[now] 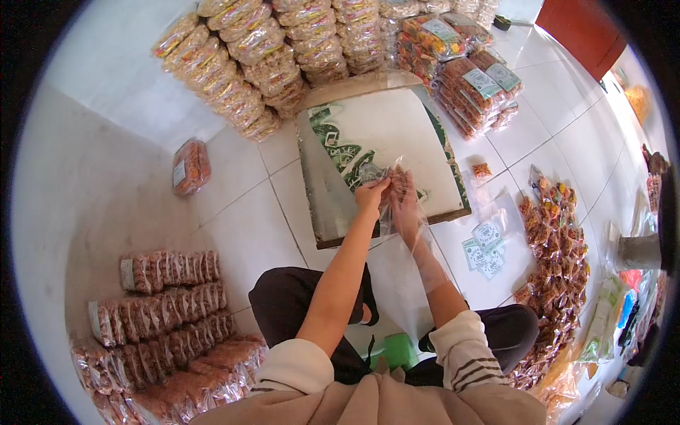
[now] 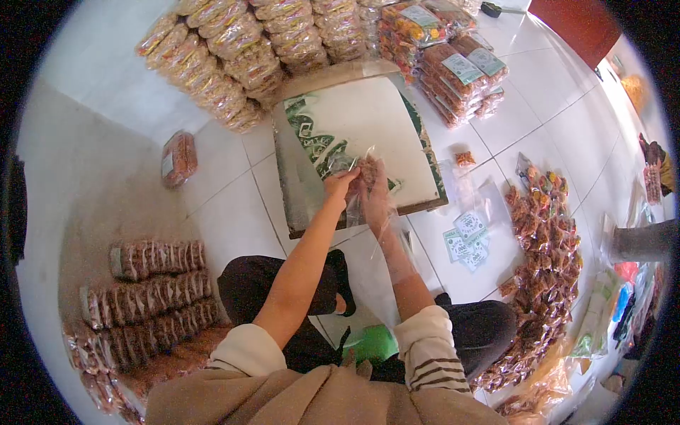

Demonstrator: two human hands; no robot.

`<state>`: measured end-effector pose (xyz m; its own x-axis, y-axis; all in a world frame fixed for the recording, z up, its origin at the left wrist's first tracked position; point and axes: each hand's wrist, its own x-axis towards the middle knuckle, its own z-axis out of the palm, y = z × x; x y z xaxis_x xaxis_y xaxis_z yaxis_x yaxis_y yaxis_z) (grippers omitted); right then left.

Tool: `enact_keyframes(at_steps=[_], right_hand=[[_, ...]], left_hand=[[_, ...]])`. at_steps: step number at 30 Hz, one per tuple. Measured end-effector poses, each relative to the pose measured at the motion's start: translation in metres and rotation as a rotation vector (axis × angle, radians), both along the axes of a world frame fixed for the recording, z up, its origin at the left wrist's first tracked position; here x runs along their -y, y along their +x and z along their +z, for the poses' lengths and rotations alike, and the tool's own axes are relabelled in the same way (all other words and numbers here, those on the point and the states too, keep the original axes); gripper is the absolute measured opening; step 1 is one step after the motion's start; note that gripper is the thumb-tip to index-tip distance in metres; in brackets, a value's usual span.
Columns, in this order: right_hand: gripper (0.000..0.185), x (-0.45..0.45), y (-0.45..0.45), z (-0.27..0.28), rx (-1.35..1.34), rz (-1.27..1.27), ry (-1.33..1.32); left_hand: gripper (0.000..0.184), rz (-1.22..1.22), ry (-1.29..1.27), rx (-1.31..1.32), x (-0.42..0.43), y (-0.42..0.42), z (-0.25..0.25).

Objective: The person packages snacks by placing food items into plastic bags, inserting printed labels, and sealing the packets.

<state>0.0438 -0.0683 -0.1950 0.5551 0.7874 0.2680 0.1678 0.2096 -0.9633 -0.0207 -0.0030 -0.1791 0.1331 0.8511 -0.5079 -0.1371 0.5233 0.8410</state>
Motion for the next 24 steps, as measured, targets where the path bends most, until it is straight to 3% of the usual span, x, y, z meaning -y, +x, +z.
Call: enact_keyframes(at_steps=[3,5,7,11,13,16,20,23,24], right_hand=[[0.058,0.007,-0.001,-0.002,0.198,-0.040,-0.116],[0.061,0.018,-0.008,0.018,0.601,-0.111,-0.061],[0.061,0.034,-0.017,0.071,0.507,-0.122,-0.013],[0.055,0.042,-0.027,0.027,0.338,-0.226,-0.222],[0.044,0.031,-0.018,0.016,0.238,-0.312,-0.228],[0.034,0.017,-0.003,-0.002,0.318,-0.384,-0.238],[0.028,0.005,-0.001,-0.016,0.311,-0.514,-0.274],[0.028,-0.005,-0.005,-0.003,0.140,-0.457,-0.278],[0.030,-0.009,-0.007,-0.008,0.045,-0.485,-0.261]], left_hand=[[0.018,0.035,0.011,0.056,-0.002,0.005,-0.014],[0.015,0.034,0.044,0.033,0.000,0.009,-0.019],[0.016,0.143,0.097,0.028,0.004,0.015,-0.019],[0.019,0.077,0.099,-0.048,-0.005,0.010,-0.026],[0.022,-0.154,0.011,-0.129,0.000,0.002,-0.003],[0.023,-0.273,0.057,-0.147,-0.002,-0.004,-0.003],[0.025,-0.247,0.074,0.014,-0.003,-0.003,-0.004],[0.025,-0.305,0.241,-0.062,0.000,-0.005,0.003],[0.022,-0.293,0.266,-0.225,-0.002,-0.004,-0.001]])
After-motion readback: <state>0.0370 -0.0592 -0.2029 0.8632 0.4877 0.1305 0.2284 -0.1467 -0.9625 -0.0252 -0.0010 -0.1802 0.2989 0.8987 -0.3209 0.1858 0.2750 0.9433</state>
